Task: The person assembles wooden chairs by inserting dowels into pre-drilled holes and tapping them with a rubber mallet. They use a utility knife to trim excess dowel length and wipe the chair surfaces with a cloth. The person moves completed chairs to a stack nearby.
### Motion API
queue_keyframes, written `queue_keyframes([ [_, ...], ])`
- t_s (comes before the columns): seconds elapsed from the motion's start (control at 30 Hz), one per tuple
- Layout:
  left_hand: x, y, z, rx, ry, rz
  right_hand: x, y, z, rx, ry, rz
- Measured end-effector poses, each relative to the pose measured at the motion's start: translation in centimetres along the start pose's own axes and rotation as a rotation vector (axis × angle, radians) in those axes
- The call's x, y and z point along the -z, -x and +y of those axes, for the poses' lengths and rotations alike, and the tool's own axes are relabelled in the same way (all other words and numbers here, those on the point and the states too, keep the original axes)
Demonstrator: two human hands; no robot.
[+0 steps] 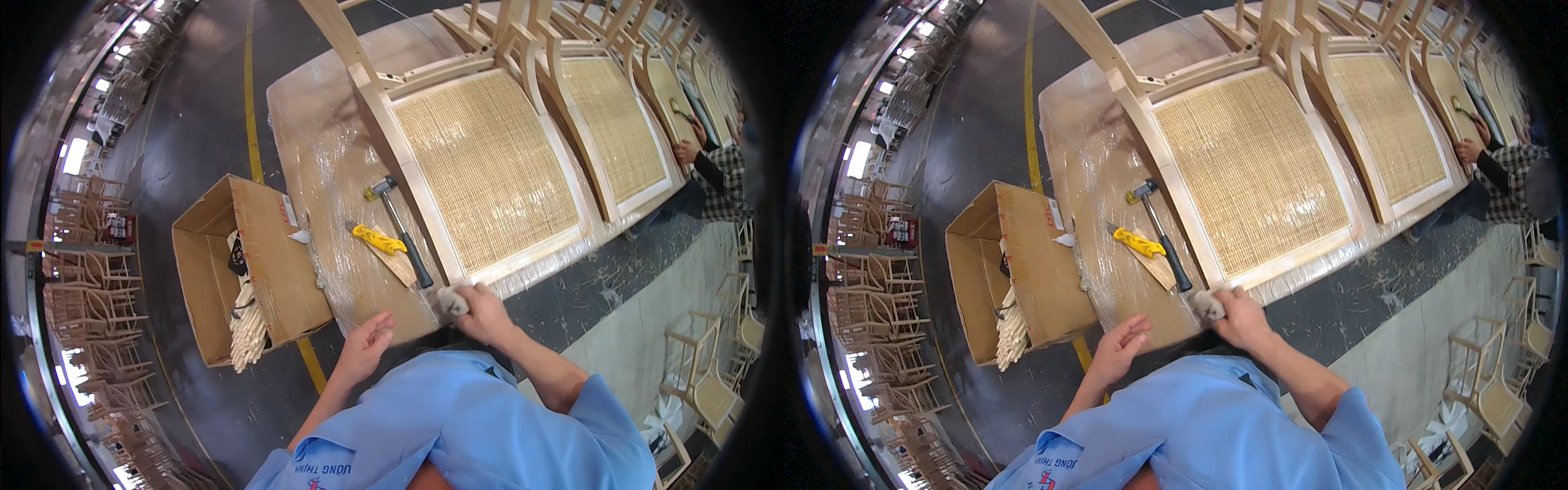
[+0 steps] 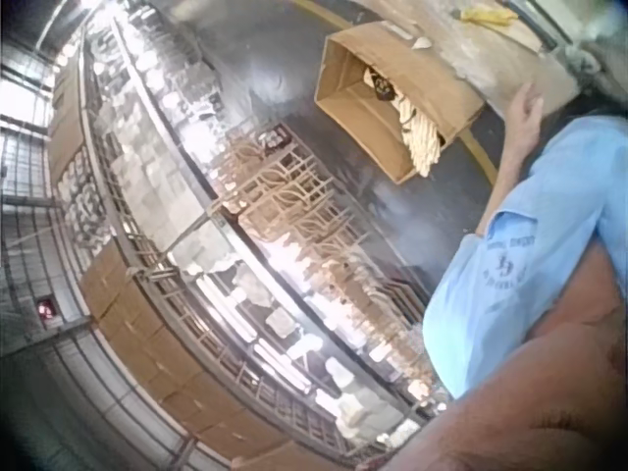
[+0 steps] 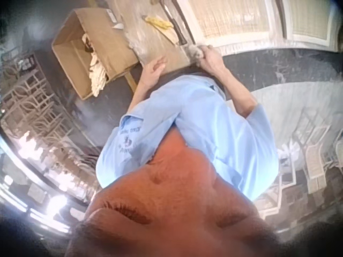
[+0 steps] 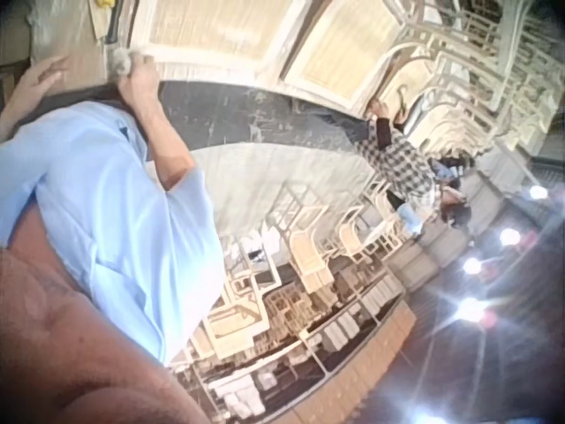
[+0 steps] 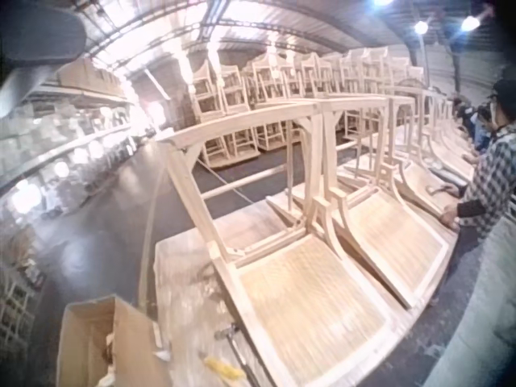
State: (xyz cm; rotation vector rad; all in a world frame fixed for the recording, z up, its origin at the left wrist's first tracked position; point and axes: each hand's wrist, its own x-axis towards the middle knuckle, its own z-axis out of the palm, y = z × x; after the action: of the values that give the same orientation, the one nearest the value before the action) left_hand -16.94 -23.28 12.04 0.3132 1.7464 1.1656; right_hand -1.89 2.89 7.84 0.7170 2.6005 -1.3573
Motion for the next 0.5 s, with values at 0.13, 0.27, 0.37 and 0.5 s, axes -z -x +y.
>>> queue_keyframes([
  [0.13, -1.8, 0.0, 1.0, -0.072, 0.242, -0.069, -2.4, -2.1, -6.0, 0.228, -0.245, -0.129],
  [0.27, -1.4, -1.7, 2.4, -0.254, 0.042, 0.300, -1.5, -4.2, -10.1, 0.330, -0.330, -0.185],
  [0.37, 0.8, -4.0, 0.8, -0.227, -0.121, 0.473, 0.4, -3.7, -9.8, 0.494, -0.235, -0.011],
  [0.5, 0.8, -6.2, 0.3, -0.014, -0.687, 0.331, 3.9, -1.6, -6.1, 0.180, -0.257, -0.154],
])
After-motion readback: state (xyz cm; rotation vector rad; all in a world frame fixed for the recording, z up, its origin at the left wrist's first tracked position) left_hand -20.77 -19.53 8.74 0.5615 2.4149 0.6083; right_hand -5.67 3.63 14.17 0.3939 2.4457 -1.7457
